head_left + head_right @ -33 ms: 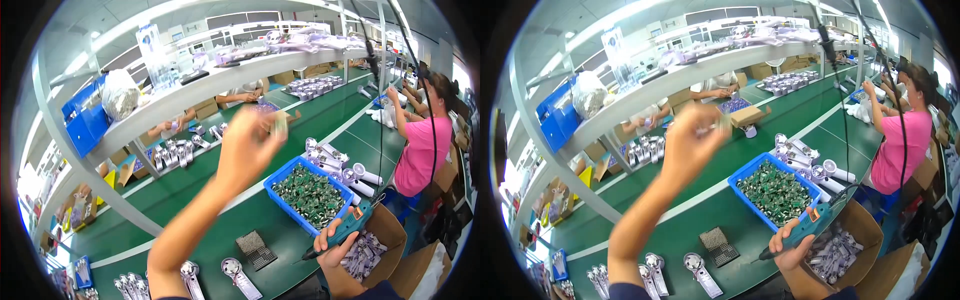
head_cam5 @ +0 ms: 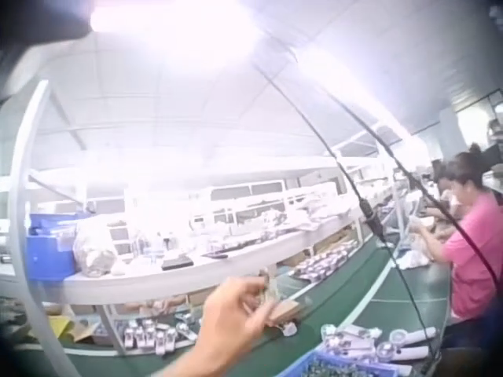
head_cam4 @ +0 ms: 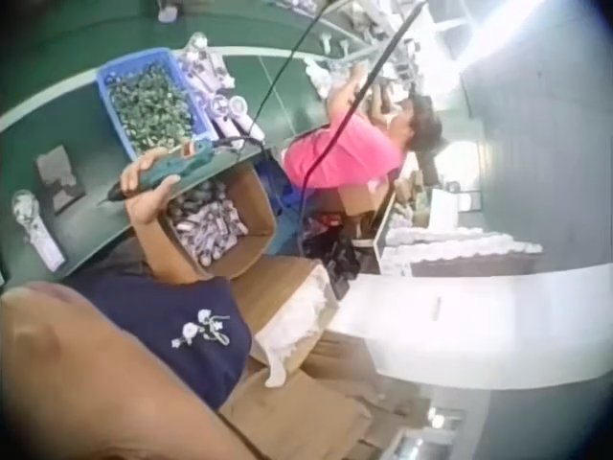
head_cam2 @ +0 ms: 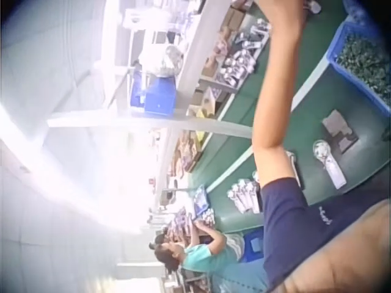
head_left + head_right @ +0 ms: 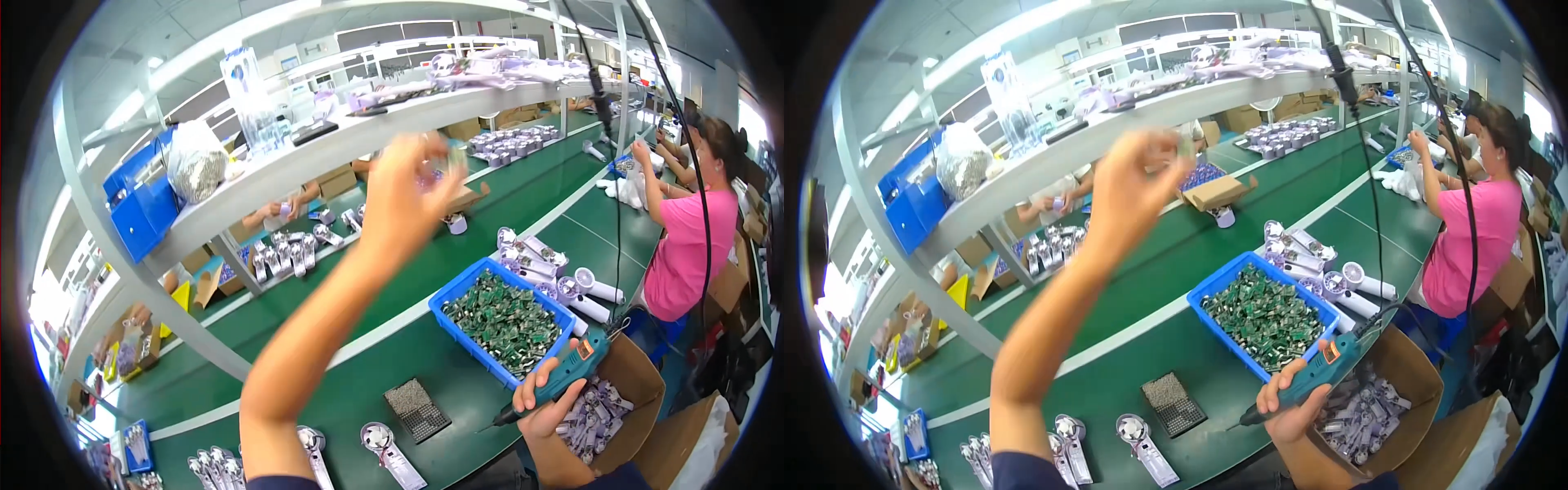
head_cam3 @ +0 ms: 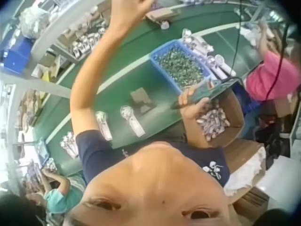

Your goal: The person assembles portable hand fans by installing circuit boards into plastic casings and securing them with screws using an electric screwdriver.

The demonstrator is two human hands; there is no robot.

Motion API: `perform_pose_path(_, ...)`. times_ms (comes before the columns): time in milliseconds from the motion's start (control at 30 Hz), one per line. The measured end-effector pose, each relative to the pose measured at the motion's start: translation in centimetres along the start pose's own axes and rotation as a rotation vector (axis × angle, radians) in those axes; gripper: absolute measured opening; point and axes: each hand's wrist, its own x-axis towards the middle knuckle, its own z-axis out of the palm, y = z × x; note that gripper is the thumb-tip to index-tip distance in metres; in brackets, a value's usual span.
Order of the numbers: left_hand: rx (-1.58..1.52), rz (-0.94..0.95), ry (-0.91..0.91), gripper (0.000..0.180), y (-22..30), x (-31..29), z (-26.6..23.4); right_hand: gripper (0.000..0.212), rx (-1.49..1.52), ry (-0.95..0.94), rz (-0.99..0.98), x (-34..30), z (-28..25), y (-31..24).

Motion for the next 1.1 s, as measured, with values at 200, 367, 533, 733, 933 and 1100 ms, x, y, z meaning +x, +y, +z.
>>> perform_pose_path(200, 0.433, -0.059, 0.032, 0.036, -10.4, 16.6, 3.8, 0.078, 0.032, -0.031, -0.005, 0.4, -1.3, -1.8)
perform_pose_path(367, 0.403, -0.008, 0.214, 0.027, -10.9, 15.5, 3.5, 0.070, -0.002, 0.020, -0.014, 1.2, -2.5, -1.9)
perform_pose_path(533, 0.311, 0.236, 0.113, 0.016, -9.9, 7.9, 3.2, 0.080, 0.072, 0.078, 0.219, 3.5, -2.8, -0.5)
perform_pose_path(733, 0.047, -0.085, -0.434, 0.020, -1.4, -12.0, 4.9, 0.070, 0.114, 0.033, 0.088, 7.2, -2.3, -1.8)
perform_pose_path(933, 0.051, -0.359, -0.607, 0.024, -4.0, -21.9, 7.1, 0.053, -0.206, -0.047, 0.165, 8.5, -2.1, -1.3)
perform_pose_path(1100, 0.331, -0.446, -0.888, 0.021, -5.2, -20.4, 12.6, 0.055, -0.280, 0.030, 0.233, 7.6, -1.2, -1.4)
